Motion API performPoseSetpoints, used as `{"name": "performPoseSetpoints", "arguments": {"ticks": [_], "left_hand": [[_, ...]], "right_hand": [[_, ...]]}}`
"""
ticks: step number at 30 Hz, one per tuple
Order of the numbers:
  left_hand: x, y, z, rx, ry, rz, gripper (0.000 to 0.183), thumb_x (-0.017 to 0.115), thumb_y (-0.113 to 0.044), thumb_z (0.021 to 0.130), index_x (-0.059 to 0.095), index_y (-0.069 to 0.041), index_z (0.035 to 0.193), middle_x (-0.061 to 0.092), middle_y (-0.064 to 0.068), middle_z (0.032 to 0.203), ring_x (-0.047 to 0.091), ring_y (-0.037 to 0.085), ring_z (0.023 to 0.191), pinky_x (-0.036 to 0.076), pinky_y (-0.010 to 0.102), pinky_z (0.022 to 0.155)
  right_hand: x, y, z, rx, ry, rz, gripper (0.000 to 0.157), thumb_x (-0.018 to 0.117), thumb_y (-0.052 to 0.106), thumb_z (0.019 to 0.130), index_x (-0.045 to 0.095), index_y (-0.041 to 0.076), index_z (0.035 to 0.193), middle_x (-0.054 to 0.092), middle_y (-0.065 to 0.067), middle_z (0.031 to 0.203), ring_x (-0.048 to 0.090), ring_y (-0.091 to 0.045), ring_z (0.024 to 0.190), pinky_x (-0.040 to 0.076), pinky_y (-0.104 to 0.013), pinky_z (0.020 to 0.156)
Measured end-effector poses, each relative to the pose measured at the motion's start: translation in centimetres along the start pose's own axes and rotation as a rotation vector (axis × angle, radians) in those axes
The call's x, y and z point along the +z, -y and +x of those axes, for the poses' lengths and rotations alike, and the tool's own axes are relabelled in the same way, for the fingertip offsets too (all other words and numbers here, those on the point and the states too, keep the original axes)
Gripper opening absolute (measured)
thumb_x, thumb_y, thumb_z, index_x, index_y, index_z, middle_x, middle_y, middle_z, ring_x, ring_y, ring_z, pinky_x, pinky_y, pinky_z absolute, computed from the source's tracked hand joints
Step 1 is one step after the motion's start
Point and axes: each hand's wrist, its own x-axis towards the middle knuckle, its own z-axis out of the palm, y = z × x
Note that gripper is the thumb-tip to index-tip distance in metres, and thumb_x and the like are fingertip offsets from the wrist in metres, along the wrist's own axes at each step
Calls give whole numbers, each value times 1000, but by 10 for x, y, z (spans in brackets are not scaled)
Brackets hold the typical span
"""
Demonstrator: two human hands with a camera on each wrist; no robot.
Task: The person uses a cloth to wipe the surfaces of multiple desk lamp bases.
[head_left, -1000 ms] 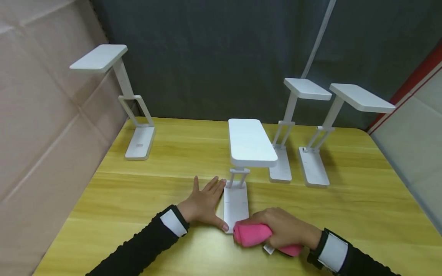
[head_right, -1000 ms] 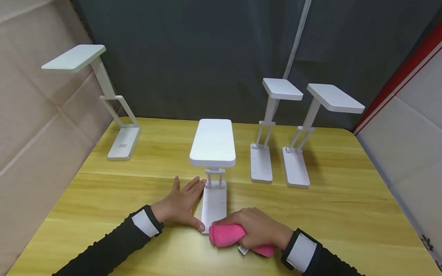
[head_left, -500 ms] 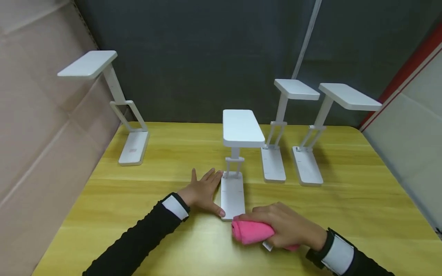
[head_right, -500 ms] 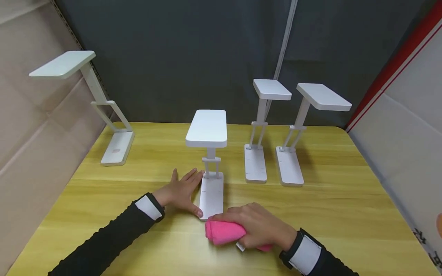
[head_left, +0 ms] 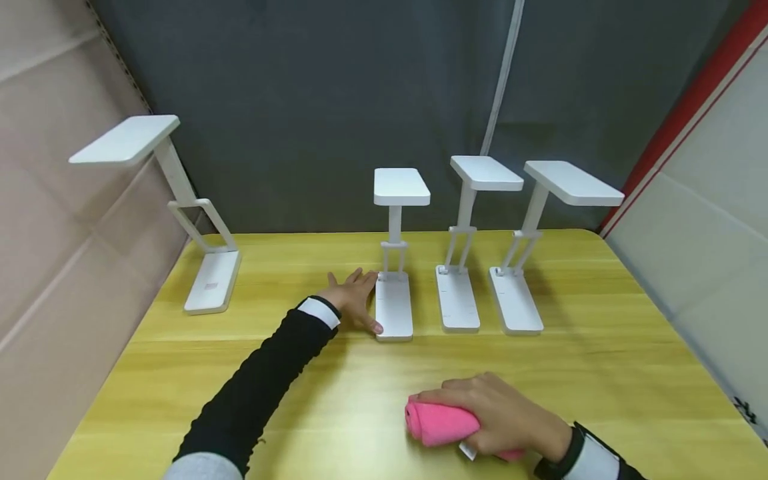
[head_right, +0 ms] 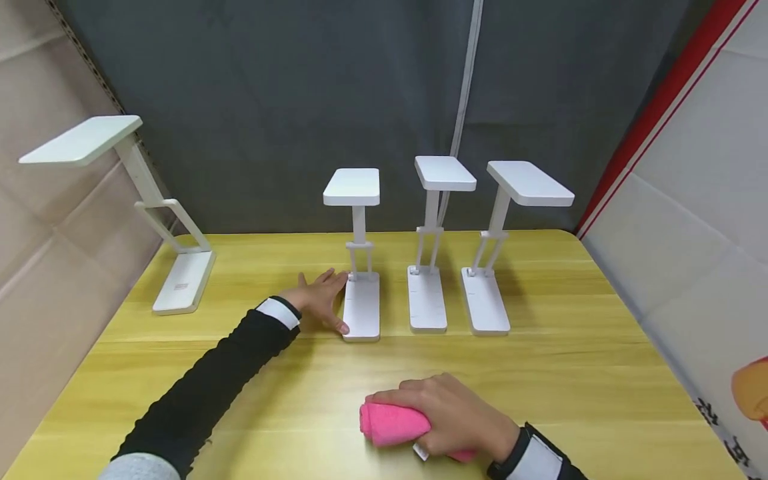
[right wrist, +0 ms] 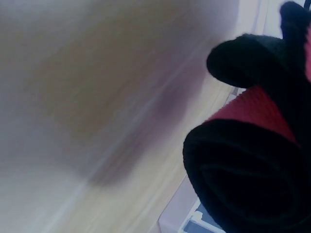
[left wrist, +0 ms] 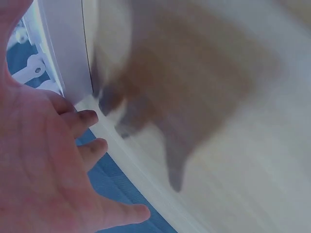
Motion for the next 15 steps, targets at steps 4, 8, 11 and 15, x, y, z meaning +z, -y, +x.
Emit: {"name": "performPoseSetpoints", "arguments": {"ticks": [4,8,11,15], "left_hand": [[-4,8,2,-28,8,15,119,69,-65,61,-1,-16,143,2,3,151,-5,27,135,-3,72,95],[1,15,-1,-2,-50,18,116,65,-68,64,0,-15,143,1,4,151,-5,26,135,-4,72,95],[14,22,-10,59,-130,3,109,56,-71,71,-1,-13,143,0,6,151,-5,25,136,-7,71,94],[21,49,-37,98,-236,-61,92,43,-66,83,-5,-16,142,-4,6,150,-7,24,135,-10,69,95]], "right_hand": [[4,1,2,-15,-5,16,86,64,9,51,42,33,130,55,20,99,43,4,70,34,-11,55],[7,2,4,-3,2,32,86,63,9,51,41,34,130,55,19,100,44,4,70,35,-12,55],[7,2,4,11,4,36,85,64,10,51,42,34,130,55,20,100,44,3,70,37,-13,56],[6,3,2,33,-2,30,86,64,8,50,42,35,129,55,21,100,44,3,70,38,-15,57]]}}
